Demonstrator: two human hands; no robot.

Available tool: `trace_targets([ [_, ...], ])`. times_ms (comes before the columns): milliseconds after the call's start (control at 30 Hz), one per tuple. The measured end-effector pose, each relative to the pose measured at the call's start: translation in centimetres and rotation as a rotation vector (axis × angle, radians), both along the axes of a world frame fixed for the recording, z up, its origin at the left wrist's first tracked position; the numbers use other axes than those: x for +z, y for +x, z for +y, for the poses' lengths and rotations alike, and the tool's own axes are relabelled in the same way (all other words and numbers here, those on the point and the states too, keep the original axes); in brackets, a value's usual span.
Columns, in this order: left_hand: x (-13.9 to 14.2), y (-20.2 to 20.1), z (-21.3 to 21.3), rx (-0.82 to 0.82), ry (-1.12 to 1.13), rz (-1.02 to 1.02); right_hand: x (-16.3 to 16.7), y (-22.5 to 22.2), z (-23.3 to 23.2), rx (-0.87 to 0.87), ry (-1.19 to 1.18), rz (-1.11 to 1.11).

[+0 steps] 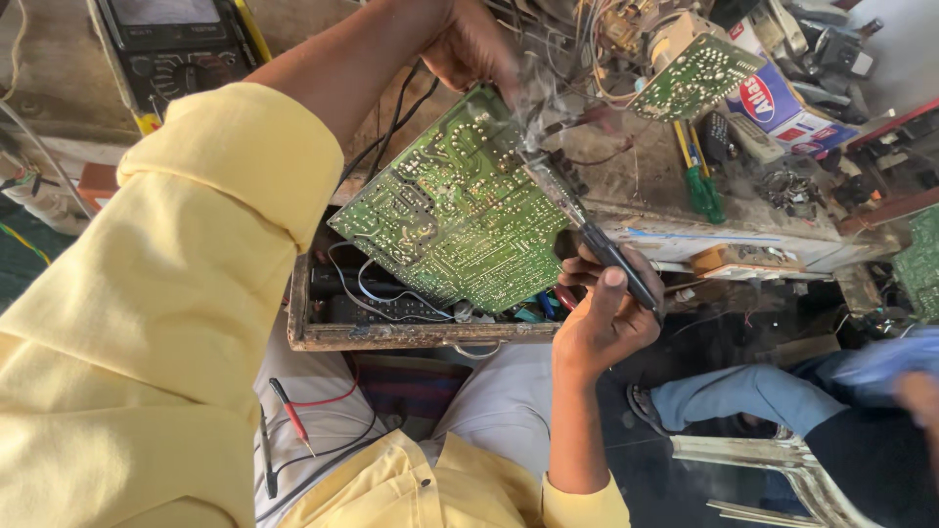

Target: The person tests a large green circuit board with multimeter probes, touching probe tips to various points on the board while a multimeter sits on the bench. They then use a soldering iron and desoldering wick on the board's solder joints, holding the board steady with the other hand.

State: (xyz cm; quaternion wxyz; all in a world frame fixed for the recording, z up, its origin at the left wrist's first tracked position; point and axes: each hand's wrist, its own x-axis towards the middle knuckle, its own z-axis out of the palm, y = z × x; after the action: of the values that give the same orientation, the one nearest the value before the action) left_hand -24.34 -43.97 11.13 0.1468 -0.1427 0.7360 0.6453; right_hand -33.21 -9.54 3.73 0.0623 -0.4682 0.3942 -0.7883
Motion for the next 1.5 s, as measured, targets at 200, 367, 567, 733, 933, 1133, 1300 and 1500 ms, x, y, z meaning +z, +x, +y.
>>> trace_targets([
  [200,-0.2,0.3,-0.2,-0.01,0.016,0.008,-0.2,0.2,0.1,-0.001,0.038,-0.117],
  [367,-0.5,0.3,-0.6,-0.026,0.034,0.009,-0.8,0.4,0.2,-0.071,0.045,-0.062],
  [567,-0.6,-0.1,-1.0,-0.06,0.052,0.011,-1.4,1.3,1.6,-0.225,0.006,0.485],
  [733,-0.6,-0.3,-1.1,-0.091,0.061,0.01,-1.0,1.5,2.2,-0.344,0.063,0.72],
  [933,-0.9,-0.3,-1.3,-0.153,0.094,0.018,-0.1,2.0,2.6,-0.339,0.108,0.766],
  [1133,-0.9,-0.6,-1.3,-0.069,0.061,0.003,1.0,2.6,3.2,-0.347,0.123,0.854],
  [1300,-0.9,-0.5,-1.3,-0.058,0.052,0.0,1.1,2.9,3.0,-0.276,0.154,0.598],
  [1500,-1.1,-0.8,-1.4,-0.049,0.054,0.004,0.3,1.9,1.4,-0.027,0.143,-0.03],
])
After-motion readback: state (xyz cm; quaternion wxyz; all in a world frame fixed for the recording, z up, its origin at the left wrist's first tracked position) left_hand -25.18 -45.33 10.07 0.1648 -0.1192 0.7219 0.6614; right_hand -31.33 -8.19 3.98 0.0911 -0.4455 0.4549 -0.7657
